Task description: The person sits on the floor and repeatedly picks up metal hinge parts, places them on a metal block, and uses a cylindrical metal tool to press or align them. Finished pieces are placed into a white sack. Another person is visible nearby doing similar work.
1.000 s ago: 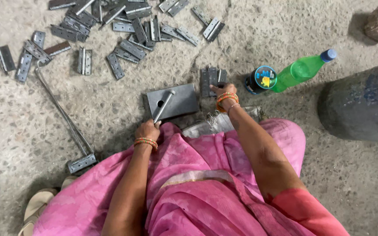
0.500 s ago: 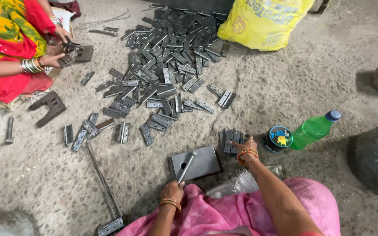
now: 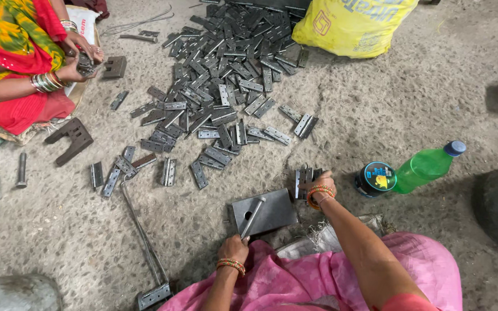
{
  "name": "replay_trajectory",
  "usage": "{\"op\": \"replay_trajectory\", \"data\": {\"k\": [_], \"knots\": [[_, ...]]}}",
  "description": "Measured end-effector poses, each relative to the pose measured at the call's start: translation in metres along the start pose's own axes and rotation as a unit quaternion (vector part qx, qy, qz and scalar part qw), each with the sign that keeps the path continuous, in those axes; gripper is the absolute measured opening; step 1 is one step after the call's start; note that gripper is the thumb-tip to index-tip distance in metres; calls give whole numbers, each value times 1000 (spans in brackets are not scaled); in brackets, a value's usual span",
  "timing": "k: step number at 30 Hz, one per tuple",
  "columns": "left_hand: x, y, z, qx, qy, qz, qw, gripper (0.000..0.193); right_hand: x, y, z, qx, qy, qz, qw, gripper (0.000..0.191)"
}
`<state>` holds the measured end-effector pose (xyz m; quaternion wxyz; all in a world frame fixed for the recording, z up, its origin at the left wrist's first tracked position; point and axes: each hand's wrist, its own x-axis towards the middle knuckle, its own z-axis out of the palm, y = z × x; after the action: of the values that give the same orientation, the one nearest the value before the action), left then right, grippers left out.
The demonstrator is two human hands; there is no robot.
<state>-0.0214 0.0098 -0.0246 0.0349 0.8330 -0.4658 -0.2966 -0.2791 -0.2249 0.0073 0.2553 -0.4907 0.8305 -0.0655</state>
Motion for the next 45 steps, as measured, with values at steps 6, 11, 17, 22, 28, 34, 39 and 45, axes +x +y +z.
{"op": "replay_trajectory", "data": {"k": [6,11,17,22,28,34,39,45], "knots": [[4,-4,5,-1,0,2,1000,40,-3,-2,1,14,-24,-19,999,96],[12,-9,11,6,3,7,1000,40,-6,-6,3,131,-40,87,987,87],[19,-14,20,12,10,12,1000,42,-18,9,6,376,-53,93,920,52],[21,-13,18,18,3,5,1000,43,-24,16,4,597,58,-44,799,46],[16,-10,9,15,-3,1,1000,43,-33,20,-4,581,96,-132,797,48],[14,-4,3,11,13,19,1000,44,-54,17,0,530,53,-185,826,47],[14,-10,4,8,6,26,1000,48,-61,24,7,472,103,-183,856,53],[13,-19,-1,34,25,68,997,51,-60,34,10,485,86,-177,852,42]]}}
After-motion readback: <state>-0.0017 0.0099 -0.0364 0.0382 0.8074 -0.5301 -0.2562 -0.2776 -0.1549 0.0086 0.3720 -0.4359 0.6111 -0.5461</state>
